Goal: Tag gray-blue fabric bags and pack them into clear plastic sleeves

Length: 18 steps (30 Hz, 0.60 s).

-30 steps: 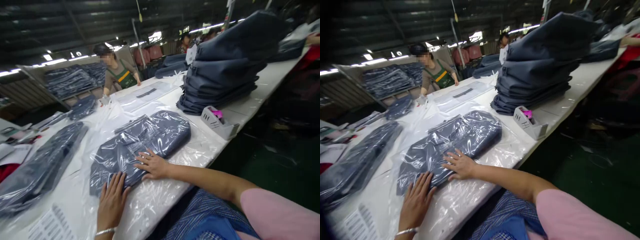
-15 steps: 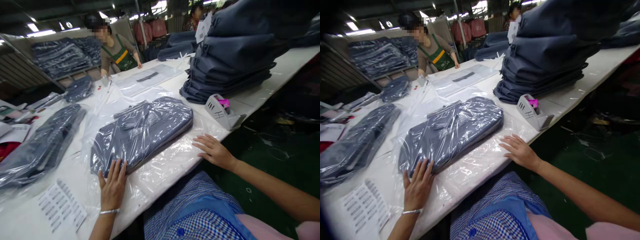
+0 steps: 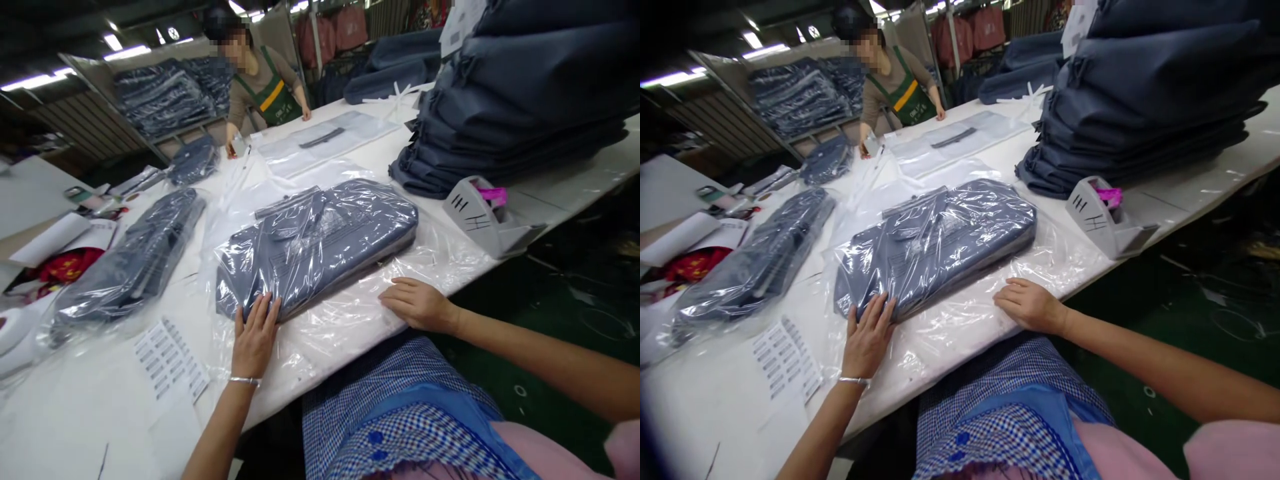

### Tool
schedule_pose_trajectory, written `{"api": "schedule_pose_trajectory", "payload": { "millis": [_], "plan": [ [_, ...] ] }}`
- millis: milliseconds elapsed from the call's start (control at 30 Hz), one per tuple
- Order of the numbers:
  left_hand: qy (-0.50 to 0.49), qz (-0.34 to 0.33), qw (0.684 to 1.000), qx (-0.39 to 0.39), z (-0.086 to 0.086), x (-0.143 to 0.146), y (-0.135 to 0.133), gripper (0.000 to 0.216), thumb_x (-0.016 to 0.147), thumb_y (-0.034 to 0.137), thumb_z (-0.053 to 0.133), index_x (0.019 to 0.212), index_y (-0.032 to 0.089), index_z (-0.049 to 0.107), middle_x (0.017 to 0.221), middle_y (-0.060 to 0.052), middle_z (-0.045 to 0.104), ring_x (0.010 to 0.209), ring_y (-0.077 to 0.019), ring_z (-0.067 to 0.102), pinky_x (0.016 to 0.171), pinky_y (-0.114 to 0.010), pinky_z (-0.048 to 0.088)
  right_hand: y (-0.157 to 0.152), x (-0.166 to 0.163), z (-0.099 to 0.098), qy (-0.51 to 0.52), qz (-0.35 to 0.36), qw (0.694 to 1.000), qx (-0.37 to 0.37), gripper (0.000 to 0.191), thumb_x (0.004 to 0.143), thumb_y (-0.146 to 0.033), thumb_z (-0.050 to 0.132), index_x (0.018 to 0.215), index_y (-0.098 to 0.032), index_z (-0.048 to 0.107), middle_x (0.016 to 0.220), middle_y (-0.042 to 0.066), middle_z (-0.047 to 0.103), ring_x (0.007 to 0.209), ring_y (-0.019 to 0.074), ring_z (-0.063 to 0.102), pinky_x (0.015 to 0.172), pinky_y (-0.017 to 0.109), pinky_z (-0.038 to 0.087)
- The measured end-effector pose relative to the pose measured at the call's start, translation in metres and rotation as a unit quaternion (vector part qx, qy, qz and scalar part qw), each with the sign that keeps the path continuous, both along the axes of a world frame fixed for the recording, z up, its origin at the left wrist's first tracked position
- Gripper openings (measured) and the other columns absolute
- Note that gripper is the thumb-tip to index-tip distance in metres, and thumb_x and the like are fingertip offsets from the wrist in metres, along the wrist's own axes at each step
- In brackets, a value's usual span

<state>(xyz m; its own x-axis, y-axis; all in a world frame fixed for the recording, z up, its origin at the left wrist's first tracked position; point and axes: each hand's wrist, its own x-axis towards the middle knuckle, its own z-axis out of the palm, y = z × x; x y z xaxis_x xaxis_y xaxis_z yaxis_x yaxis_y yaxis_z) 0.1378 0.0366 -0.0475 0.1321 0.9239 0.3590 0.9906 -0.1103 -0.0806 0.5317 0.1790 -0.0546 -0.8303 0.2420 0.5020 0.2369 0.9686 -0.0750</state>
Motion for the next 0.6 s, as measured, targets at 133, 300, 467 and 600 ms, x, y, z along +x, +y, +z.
{"api": "schedule_pose_trajectory", "payload": {
  "millis": [133, 300, 467, 600],
  "plan": [
    [0.006, -0.001, 1.000, 0.005, -0.001, -0.001, 0.000, 0.061, 0.096, 0.020, 0.043, 0.152, 0.030, 0.021, 0.154, -0.008, 0.037, 0.143, -0.0258, 0.034, 0.121, -0.054, 0.011, -0.012, -0.010, 0.007, 0.044, -0.057, 0.996, -0.052, 0.030, 0.095, -0.026, 0.051, 0.122, -0.018, 0.059, 0.127, 0.010, 0.065, 0.114, 0.0222, 0.061, 0.112, 0.052, 0.034],
    [-0.001, -0.002, 1.000, 0.010, -0.001, -0.001, 0.001, 0.061, 0.095, 0.018, 0.043, 0.152, 0.030, 0.024, 0.154, -0.008, 0.038, 0.142, -0.0255, 0.035, 0.121, -0.053, 0.011, -0.021, -0.016, 0.000, -0.038, -0.029, 0.997, -0.053, 0.067, 0.090, -0.053, 0.057, 0.145, -0.018, 0.041, 0.148, 0.015, 0.045, 0.136, 0.0306, 0.042, 0.117, 0.060, 0.019],
    [0.003, -0.003, 1.000, 0.012, 0.000, 0.002, 0.001, 0.060, 0.095, 0.016, 0.041, 0.152, 0.029, 0.024, 0.154, -0.007, 0.039, 0.142, -0.0250, 0.035, 0.121, -0.052, 0.012, -0.021, -0.011, -0.008, -0.019, -0.021, 0.999, -0.041, 0.052, 0.094, -0.035, 0.058, 0.142, -0.020, 0.047, 0.142, 0.012, 0.052, 0.133, 0.0272, 0.046, 0.117, 0.057, 0.024],
    [-0.007, -0.004, 1.000, 0.011, 0.000, 0.003, 0.000, 0.061, 0.095, 0.016, 0.041, 0.152, 0.029, 0.024, 0.154, -0.008, 0.038, 0.142, -0.0262, 0.035, 0.120, -0.054, 0.013, -0.025, -0.002, -0.013, -0.069, 0.020, 0.994, -0.084, 0.064, 0.091, -0.046, 0.060, 0.146, -0.017, 0.042, 0.144, 0.013, 0.050, 0.136, 0.0273, 0.042, 0.116, 0.052, 0.030]
  ]
}}
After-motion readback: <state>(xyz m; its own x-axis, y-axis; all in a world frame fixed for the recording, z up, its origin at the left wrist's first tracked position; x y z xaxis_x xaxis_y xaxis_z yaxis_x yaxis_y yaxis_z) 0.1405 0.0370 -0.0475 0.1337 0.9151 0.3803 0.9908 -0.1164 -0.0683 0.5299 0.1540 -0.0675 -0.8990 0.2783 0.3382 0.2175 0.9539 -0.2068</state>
